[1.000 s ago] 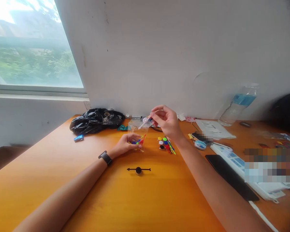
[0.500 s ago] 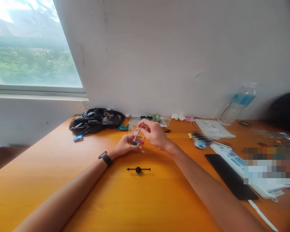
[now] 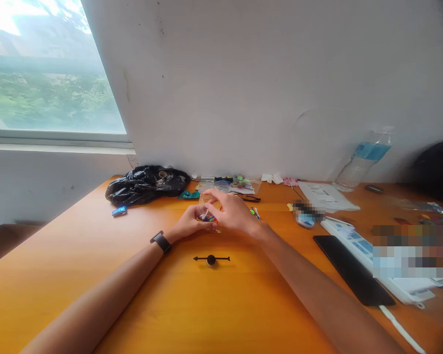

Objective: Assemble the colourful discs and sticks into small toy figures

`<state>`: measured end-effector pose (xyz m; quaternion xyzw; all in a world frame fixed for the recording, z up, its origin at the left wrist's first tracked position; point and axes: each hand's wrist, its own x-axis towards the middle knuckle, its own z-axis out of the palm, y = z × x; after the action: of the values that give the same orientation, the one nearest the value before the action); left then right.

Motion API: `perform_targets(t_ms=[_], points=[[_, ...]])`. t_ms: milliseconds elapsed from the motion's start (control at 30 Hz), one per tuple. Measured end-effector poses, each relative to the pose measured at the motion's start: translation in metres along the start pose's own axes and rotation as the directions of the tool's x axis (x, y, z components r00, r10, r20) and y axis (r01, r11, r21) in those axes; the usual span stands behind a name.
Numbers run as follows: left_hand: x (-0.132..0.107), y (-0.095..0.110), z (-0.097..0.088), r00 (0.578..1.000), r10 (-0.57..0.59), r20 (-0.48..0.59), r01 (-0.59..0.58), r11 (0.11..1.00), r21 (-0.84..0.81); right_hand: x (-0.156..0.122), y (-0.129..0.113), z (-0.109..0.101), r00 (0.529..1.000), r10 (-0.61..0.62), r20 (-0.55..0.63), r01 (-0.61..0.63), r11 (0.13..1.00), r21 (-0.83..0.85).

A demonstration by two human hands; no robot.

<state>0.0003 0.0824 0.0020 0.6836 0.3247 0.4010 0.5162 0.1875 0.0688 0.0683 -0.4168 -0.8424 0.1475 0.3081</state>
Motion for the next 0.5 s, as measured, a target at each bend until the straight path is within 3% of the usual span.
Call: perform_targets(t_ms=[167,333,433,500], points=[[-0.002,0.009,0.002,1.000,-0.018,0.017,0.019,0.999,-0.034,0.003,0.001,-0.009,0.999,-0.038,0.009,0.037,0.999,0.036],[-0.002,0.009,0.000,0.998,-0.055,0.016,0.055,0.998,0.006,0.005,0.000,-0.009,0.993,-0.085,-0.084,0.094,0.989,0.111],[-0.001,0.004,-0.005,0.992,-0.058,-0.110,0.057,0.998,-0.008,0.005,-0.006,-0.012,0.972,-0.099,-0.215,0.127,0.984,0.122],[0.001,0.001,-0.009,0.976,-0.054,-0.212,0.046,0.998,-0.041,0.004,-0.010,-0.017,0.968,-0.113,-0.225,0.141,0.984,0.113]])
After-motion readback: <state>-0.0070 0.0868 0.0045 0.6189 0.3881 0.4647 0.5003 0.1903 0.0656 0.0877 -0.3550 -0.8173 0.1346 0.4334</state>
